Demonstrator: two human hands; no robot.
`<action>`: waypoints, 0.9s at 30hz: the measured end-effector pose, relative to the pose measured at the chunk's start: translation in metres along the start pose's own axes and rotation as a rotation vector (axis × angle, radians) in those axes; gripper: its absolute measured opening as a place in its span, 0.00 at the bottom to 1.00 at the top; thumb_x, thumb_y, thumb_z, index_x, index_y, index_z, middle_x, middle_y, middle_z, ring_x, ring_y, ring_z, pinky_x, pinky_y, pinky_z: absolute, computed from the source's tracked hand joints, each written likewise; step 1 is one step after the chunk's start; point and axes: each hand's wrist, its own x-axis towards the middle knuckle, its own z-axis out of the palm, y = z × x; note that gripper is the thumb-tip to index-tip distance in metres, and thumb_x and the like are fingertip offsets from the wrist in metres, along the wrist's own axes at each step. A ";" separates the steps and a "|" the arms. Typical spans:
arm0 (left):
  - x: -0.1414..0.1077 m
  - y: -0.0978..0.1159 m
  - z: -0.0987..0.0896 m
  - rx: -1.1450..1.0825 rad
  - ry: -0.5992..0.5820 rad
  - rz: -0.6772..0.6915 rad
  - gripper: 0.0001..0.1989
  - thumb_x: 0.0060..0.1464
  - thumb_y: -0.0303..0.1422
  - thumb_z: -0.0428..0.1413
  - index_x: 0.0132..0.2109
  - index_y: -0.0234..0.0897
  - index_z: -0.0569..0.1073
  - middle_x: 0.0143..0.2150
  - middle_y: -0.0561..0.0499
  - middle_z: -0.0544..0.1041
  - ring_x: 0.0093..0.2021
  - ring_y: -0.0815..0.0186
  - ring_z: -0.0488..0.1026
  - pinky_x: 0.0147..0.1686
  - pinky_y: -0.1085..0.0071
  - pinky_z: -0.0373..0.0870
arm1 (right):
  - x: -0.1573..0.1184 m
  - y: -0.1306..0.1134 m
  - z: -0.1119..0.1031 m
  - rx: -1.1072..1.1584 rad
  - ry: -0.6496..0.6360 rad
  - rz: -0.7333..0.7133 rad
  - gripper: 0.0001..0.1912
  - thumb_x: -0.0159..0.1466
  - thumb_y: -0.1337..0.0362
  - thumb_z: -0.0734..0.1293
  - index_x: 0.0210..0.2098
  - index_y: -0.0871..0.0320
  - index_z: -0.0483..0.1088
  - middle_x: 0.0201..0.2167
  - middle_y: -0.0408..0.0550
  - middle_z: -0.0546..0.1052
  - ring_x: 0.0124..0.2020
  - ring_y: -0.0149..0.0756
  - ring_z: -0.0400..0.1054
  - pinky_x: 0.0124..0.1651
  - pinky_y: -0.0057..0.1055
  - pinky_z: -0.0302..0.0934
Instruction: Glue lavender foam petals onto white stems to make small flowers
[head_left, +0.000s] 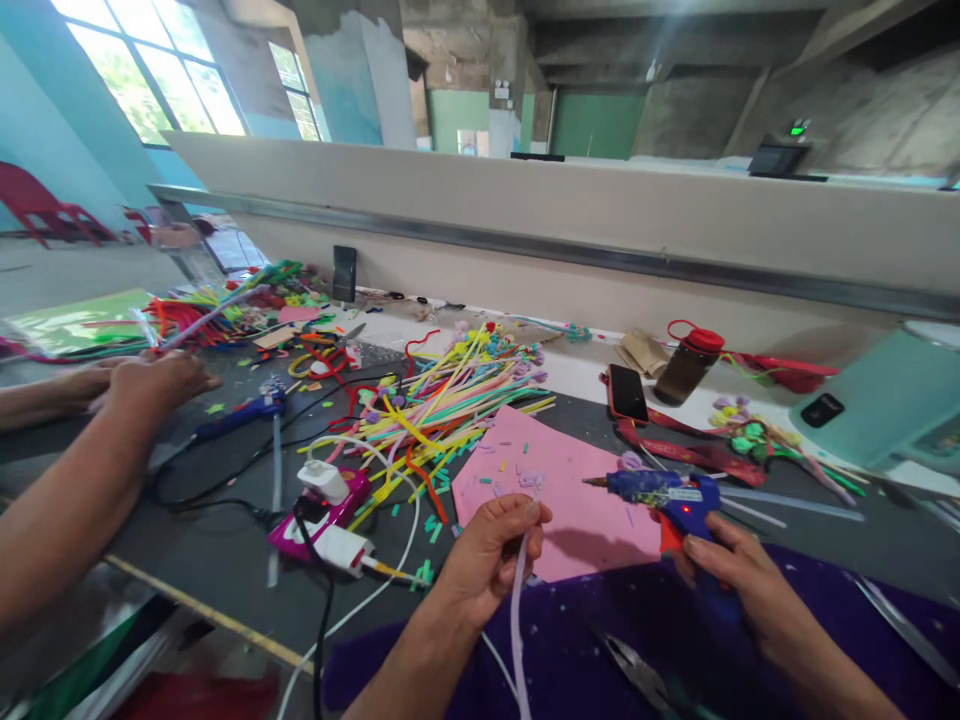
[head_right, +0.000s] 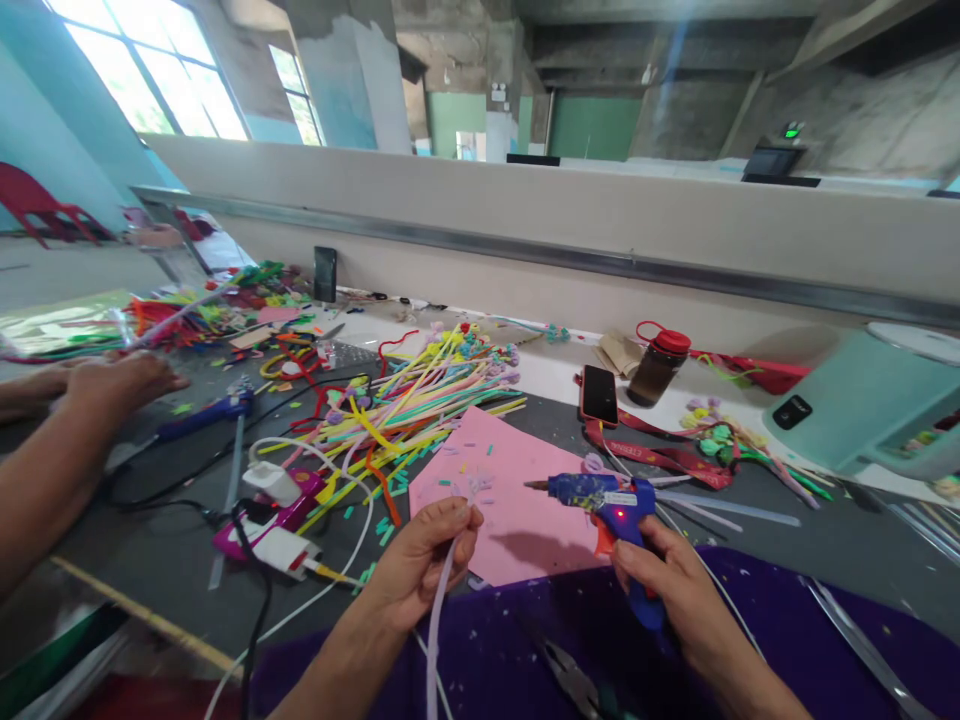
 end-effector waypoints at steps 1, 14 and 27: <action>0.001 -0.001 0.000 0.011 0.006 -0.009 0.11 0.42 0.35 0.59 0.31 0.30 0.72 0.15 0.56 0.69 0.07 0.82 0.50 0.08 0.81 0.39 | 0.000 -0.002 0.000 -0.020 -0.009 -0.024 0.12 0.56 0.54 0.64 0.25 0.57 0.68 0.20 0.44 0.70 0.22 0.34 0.64 0.22 0.27 0.57; 0.005 -0.007 0.003 0.113 0.000 -0.077 0.09 0.45 0.34 0.57 0.30 0.30 0.72 0.14 0.55 0.70 0.06 0.81 0.50 0.07 0.81 0.36 | -0.022 -0.014 -0.002 -0.327 -0.170 -0.233 0.15 0.60 0.55 0.61 0.37 0.55 0.75 0.37 0.50 0.77 0.38 0.43 0.70 0.42 0.35 0.64; 0.005 -0.010 0.006 0.177 0.003 -0.094 0.11 0.46 0.36 0.57 0.30 0.30 0.72 0.14 0.55 0.71 0.07 0.81 0.51 0.08 0.80 0.37 | -0.029 -0.008 -0.003 -0.690 -0.049 -0.322 0.16 0.60 0.51 0.59 0.38 0.51 0.74 0.35 0.47 0.77 0.37 0.44 0.70 0.39 0.35 0.66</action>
